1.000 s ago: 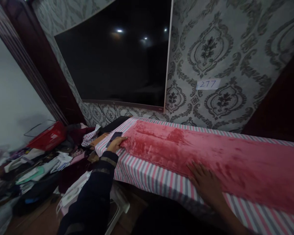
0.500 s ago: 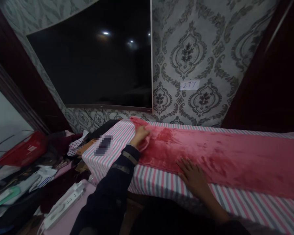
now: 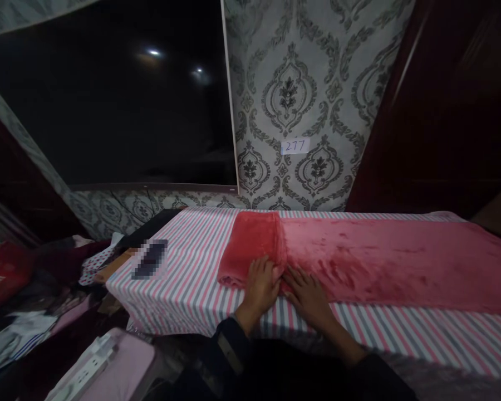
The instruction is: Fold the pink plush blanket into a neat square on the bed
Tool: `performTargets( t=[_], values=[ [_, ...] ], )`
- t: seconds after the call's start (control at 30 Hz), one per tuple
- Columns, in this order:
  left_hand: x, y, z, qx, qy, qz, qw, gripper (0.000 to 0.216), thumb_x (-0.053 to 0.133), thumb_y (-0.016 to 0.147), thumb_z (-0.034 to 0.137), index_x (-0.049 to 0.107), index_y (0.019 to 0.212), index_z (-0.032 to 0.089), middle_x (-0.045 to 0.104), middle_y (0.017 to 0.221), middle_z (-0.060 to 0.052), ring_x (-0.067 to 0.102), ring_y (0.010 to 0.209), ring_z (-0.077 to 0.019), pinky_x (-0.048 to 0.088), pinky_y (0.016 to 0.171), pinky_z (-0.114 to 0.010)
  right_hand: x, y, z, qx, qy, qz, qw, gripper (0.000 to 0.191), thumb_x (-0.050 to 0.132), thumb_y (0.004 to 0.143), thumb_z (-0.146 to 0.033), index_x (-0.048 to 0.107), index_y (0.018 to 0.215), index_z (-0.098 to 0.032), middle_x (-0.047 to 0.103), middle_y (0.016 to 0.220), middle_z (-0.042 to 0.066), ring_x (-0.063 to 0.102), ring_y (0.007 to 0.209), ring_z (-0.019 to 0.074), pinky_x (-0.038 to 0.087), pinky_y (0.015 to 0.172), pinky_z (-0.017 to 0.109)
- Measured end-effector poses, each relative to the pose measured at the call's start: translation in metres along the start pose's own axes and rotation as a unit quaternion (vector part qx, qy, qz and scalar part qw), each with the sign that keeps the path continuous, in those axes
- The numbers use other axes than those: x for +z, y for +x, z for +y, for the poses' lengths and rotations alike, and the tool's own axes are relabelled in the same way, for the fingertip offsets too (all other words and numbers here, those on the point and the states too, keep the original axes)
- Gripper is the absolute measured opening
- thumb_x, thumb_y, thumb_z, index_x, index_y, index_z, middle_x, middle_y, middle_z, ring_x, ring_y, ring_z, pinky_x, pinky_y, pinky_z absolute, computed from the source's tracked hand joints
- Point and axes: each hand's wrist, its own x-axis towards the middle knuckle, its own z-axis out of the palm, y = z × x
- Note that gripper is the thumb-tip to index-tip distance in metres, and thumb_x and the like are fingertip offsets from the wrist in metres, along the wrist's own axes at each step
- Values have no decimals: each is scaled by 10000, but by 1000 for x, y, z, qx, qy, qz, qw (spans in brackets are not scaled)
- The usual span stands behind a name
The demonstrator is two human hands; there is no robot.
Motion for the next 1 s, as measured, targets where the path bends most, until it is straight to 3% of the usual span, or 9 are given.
performTargets(
  t=[0.1, 0.23, 0.33, 0.47, 0.53, 0.73, 0.87, 1.0],
  values=[
    [9, -14, -8, 6, 31, 35, 999, 559, 606, 771, 151, 605, 1327, 102, 587, 1438, -201, 507, 1372, -352, 341, 1197, -598, -8, 17, 15, 21, 132, 38, 990, 485, 438, 980, -411, 661, 1366, -219, 644, 1388, 116, 570, 1312, 296, 427, 1118, 523],
    [18, -19, -13, 17, 37, 13, 999, 598, 559, 721, 85, 652, 1307, 164, 611, 1431, -149, 510, 1377, -330, 339, 1205, -579, -24, 61, 33, 92, 268, 105, 953, 472, 517, 919, -366, 670, 1332, -197, 711, 1262, 120, 668, 1159, 268, 523, 1021, 423],
    [20, -18, -16, 35, 36, 9, 999, 655, 542, 702, 67, 642, 1339, 179, 635, 1402, -132, 526, 1361, -314, 355, 1203, -561, -26, 101, 41, 165, 324, 96, 927, 535, 563, 855, -272, 618, 1375, -155, 759, 1045, 92, 718, 944, 219, 576, 885, 356],
    [25, -18, -21, 48, 50, 29, 997, 691, 547, 680, 72, 639, 1353, 195, 645, 1386, -131, 541, 1339, -321, 389, 1175, -570, -18, 150, 45, 213, 340, 67, 914, 615, 535, 839, -204, 532, 1448, -114, 693, 714, -9, 663, 628, 165, 579, 690, 295],
    [29, -20, -24, 56, 62, 40, 996, 688, 554, 671, 81, 648, 1342, 198, 647, 1384, -134, 558, 1318, -327, 412, 1153, -571, -13, 171, 45, 205, 335, 72, 917, 594, 562, 822, -186, 571, 1414, -143, 718, 769, 6, 688, 700, 178, 582, 753, 307],
    [40, -23, -33, 96, 74, 79, 989, 704, 537, 651, 63, 655, 1336, 177, 673, 1352, -143, 588, 1284, -326, 438, 1127, -557, 5, 208, 37, 174, 330, 95, 923, 609, 643, 794, -186, 585, 1400, -209, 704, 1269, 86, 671, 1142, 254, 522, 1030, 401],
    [40, -22, -34, 91, 59, 82, 991, 752, 506, 653, 50, 638, 1373, 224, 679, 1355, -111, 591, 1297, -305, 433, 1135, -543, 12, 220, 35, 143, 325, 112, 928, 692, 620, 723, -98, 587, 1404, -218, 664, 1353, 78, 622, 1247, 256, 458, 1123, 434],
    [40, -11, -19, 69, 46, 85, 993, 768, 485, 661, 42, 625, 1391, 236, 671, 1369, -99, 591, 1302, -287, 450, 1131, -518, 3, 227, 48, 126, 326, 140, 926, 686, 542, 733, -68, 596, 1403, -209, 632, 1404, 63, 576, 1310, 233, 418, 1165, 420]
  ],
)
